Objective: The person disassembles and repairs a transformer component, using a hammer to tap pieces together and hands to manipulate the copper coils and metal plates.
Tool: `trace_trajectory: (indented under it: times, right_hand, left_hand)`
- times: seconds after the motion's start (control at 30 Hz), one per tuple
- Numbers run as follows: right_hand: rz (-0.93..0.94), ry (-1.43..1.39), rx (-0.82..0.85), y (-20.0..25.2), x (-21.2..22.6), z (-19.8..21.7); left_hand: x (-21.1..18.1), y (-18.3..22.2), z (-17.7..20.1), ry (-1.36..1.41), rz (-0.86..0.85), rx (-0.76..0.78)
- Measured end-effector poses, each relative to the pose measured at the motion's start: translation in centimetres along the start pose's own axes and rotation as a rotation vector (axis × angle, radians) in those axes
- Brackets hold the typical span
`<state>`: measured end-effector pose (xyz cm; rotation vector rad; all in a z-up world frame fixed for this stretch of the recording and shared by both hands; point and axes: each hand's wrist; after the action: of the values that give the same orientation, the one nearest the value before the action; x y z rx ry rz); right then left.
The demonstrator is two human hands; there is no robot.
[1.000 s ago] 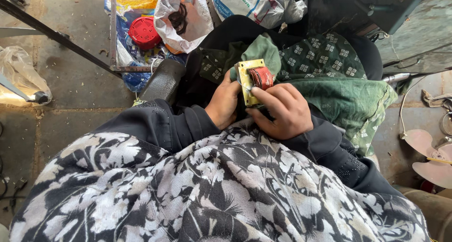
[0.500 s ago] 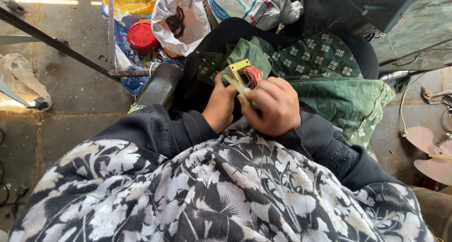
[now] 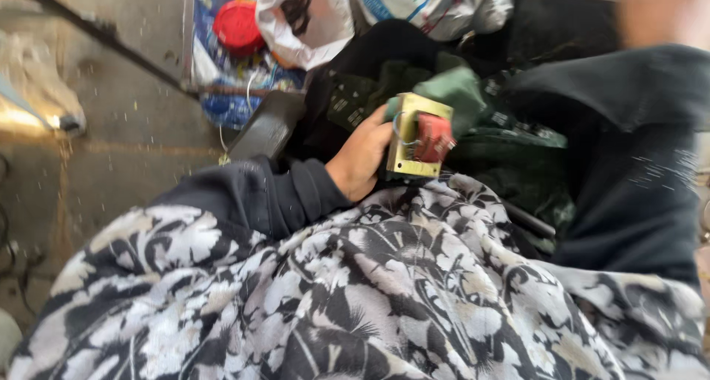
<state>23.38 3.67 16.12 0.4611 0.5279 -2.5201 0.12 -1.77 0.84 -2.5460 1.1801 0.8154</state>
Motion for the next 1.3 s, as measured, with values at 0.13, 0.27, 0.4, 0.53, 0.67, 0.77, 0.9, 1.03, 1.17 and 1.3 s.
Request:
trace_trajectory:
  times: [0.13,0.27,0.4,0.53,0.67,0.77,0.9,1.03,1.17,1.3]
  right_hand:
    - [-0.123,-0.312,0.146,3.9,1.2,2.3]
    - [-0.222,-0.666,0.258,7.7,4.1,5.4]
    - [-0.24,-0.927,0.333,9.9,5.4,8.0]
    - [-0.235,-1.029,0.405,11.0,7.5,7.9]
    - [-0.17,-0.881,0.551,13.0,9.0,5.1]
    - [-0.171,-0.853,0.615,15.2,9.4,3.7]
    - [-0.171,-0.935,0.678,15.1,9.1,3.8]
    - [-0.314,-0.93,0.79,13.3,8.6,5.6]
    - [-0.327,-0.964,0.641,13.3,8.4,7.3]
    - [-0.162,-0.872,0.68,14.0,8.5,6.4]
  left_hand:
    - [-0.1,-0.7,0.1,-0.029,0.176,0.107]
    - [1.7,-0.9,1.3,-0.096,0.239,0.146]
    - [3.5,-1.6,3.8,-0.132,0.266,0.068]
    - [4.7,-2.3,5.5,-0.282,0.266,0.005]
    - [5.1,-1.7,6.8,-0.459,0.157,0.134]
    - [4.9,-0.7,7.3,-0.618,0.105,0.195]
    - [3.9,-0.3,6.5,-0.544,0.155,0.161]
    - [3.7,-0.7,6.4,-0.078,0.334,0.058]
    - [4.1,-1.1,6.9,-0.521,0.191,0.236]
    - [3.6,-1.0,6.9,-1.024,0.014,0.341]
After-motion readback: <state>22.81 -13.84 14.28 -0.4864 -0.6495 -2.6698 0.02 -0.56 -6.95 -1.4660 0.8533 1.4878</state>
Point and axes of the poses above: each hand's wrist, its own y-axis away from the middle knuckle, its own z-axis out of the back of the hand, x = y × z, and after that the axes turned 8 degrees about x, right-handed
